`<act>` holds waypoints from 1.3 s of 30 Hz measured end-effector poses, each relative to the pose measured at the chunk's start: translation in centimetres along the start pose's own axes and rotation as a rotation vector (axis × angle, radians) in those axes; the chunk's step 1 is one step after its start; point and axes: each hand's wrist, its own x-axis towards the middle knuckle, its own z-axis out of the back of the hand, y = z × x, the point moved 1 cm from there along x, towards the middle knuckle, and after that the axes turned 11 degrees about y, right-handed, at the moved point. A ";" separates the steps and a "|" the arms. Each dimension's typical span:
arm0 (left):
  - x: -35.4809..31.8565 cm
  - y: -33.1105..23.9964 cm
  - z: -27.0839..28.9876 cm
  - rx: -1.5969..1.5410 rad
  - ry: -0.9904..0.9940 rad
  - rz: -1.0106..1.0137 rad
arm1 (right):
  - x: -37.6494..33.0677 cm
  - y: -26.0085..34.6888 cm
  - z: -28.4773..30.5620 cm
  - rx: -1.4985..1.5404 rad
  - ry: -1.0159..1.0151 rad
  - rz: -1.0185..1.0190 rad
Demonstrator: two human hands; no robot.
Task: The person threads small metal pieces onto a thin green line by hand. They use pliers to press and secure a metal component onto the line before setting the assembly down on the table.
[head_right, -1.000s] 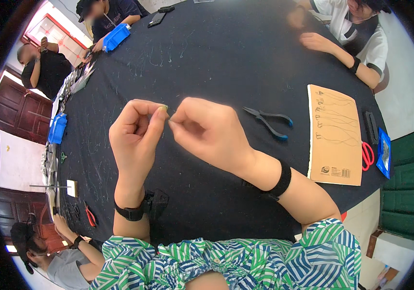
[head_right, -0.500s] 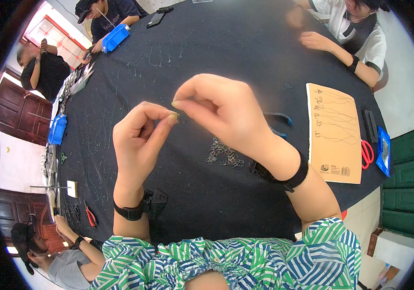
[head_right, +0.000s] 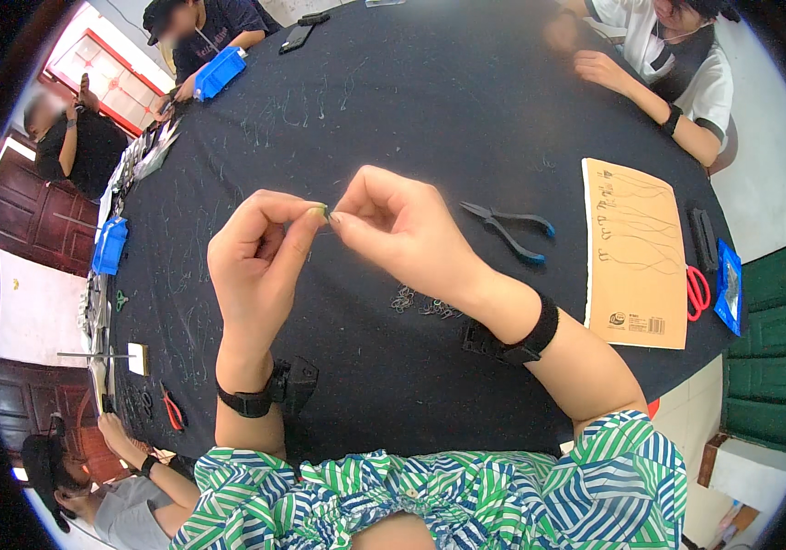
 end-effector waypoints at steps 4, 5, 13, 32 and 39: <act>0.1 0.0 -0.1 0.048 -0.033 -0.002 | -0.6 0.7 -0.5 -0.259 -0.022 0.091; 0.2 0.0 -0.1 0.058 -0.039 0.002 | -0.7 1.0 -0.6 -0.337 -0.035 0.129; 0.1 -0.3 0.2 0.083 -0.003 -0.053 | -0.3 3.8 -0.1 -0.667 -0.092 0.392; 0.0 -0.4 0.2 0.022 -0.001 -0.067 | 0.2 0.8 0.8 0.013 0.005 -0.067; 0.2 0.0 0.1 0.087 -0.041 -0.055 | -0.5 2.6 0.0 -0.558 0.017 0.239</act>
